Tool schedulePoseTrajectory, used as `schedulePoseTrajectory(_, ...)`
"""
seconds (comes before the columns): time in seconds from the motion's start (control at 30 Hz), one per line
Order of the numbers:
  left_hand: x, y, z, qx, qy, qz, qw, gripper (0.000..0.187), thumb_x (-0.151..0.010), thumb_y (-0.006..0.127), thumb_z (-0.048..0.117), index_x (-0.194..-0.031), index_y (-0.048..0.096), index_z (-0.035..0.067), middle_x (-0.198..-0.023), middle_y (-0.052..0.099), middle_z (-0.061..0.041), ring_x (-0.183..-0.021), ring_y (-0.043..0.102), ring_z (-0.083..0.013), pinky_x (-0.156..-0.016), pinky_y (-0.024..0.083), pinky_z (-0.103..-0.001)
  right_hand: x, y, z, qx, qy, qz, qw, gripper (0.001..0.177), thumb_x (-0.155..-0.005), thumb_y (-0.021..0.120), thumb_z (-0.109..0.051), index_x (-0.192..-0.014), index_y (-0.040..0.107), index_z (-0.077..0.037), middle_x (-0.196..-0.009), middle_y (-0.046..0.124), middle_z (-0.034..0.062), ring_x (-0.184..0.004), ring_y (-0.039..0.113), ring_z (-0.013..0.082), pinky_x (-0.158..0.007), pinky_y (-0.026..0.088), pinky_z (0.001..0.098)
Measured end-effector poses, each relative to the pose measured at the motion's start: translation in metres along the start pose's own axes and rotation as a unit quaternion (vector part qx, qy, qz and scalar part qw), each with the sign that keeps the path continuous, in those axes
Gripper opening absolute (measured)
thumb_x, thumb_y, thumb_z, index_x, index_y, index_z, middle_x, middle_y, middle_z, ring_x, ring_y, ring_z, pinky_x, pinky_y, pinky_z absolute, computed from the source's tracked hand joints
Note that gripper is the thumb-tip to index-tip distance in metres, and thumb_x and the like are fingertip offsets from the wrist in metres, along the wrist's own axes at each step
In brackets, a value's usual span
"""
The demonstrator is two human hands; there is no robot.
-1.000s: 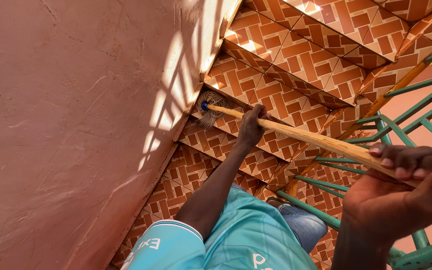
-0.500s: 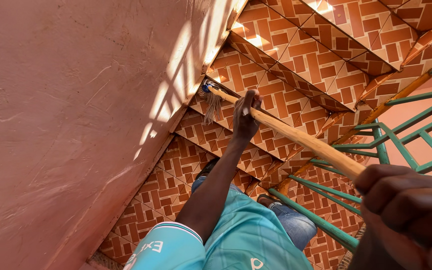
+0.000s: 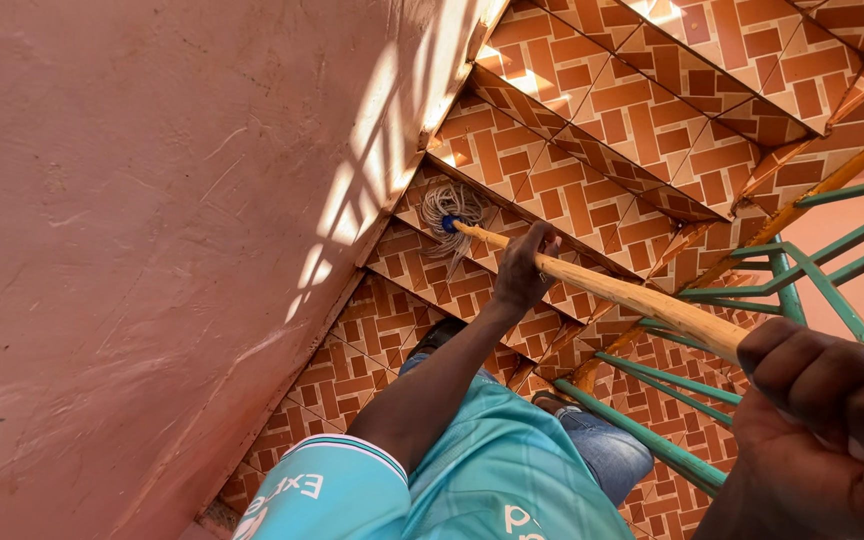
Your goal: The person mops a tiled staircase using a mop, then rinses and wrings the mop head in a bucket of water.
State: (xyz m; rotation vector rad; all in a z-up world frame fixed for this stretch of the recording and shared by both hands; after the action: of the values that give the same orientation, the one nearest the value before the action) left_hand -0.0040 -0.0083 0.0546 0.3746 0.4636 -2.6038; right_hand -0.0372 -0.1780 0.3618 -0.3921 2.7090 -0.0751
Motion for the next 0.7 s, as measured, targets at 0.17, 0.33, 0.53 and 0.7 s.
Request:
schedulePoseTrajectory(0.17, -0.006, -0.007, -0.019, -0.032, 0.007, -0.057, 0.998, 0.011, -0.106, 0.059, 0.012, -0.107, 0.048, 0.01, -0.069, 0.061, -0.007, -0.062, 0.064, -0.0243, -0.07, 0.053, -0.044, 0.002, 0.01, -0.012, -0.06, -0.043, -0.054, 0.996, 0.057, -0.118, 0.035, -0.034, -0.068, 0.018, -0.013, -0.05, 0.018, 0.0026, -0.046, 0.012, 0.0142, -0.051, 0.021, 0.0311)
schedulePoseTrajectory(0.33, -0.017, -0.024, -0.03, -0.103, 0.048, 0.064, 0.992, 0.011, -0.104, 0.061, 0.01, -0.108, 0.05, 0.01, -0.074, 0.062, -0.01, -0.07, 0.063, -0.0292, -0.071, 0.045, -0.045, 0.025, 0.05, -0.03, -0.008, -0.049, -0.045, 0.998, 0.058, -0.109, 0.042, -0.041, -0.062, 0.026, -0.011, -0.047, 0.03, 0.0032, -0.04, 0.029, 0.0135, -0.05, 0.034, 0.0372)
schedulePoseTrajectory(0.53, 0.005, 0.018, -0.024, -0.045, 0.004, 0.063, 0.997, 0.012, -0.108, 0.061, 0.013, -0.105, 0.05, 0.011, -0.072, 0.059, -0.008, -0.071, 0.061, -0.0264, -0.077, 0.048, -0.044, 0.032, -0.006, -0.009, -0.03, 0.032, -0.016, 0.999, 0.059, -0.118, 0.035, -0.037, -0.066, 0.024, -0.013, -0.05, 0.021, 0.0018, -0.047, 0.02, 0.0137, -0.052, 0.027, 0.0343)
schedulePoseTrajectory(0.7, 0.016, 0.058, 0.002, -0.012, 0.008, -0.008, 1.0, 0.01, -0.106, 0.059, 0.016, -0.107, 0.052, 0.009, -0.07, 0.063, -0.004, -0.064, 0.066, -0.02, -0.081, 0.055, -0.042, 0.056, -0.086, 0.028, -0.007, 0.039, 0.03, 0.999, 0.048, -0.107, 0.039, -0.035, -0.065, 0.022, -0.017, -0.053, 0.022, 0.0, -0.047, 0.025, 0.0127, -0.054, 0.031, 0.0321)
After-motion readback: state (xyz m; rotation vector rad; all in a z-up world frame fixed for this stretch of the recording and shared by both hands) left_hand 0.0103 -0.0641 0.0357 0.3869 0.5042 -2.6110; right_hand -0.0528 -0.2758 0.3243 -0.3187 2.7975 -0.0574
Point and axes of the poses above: each hand's wrist, its own x-axis away from the middle knuckle, its own y-axis out of the palm, z = x × y, the point moved 1 cm from there along -x, towards the middle knuckle
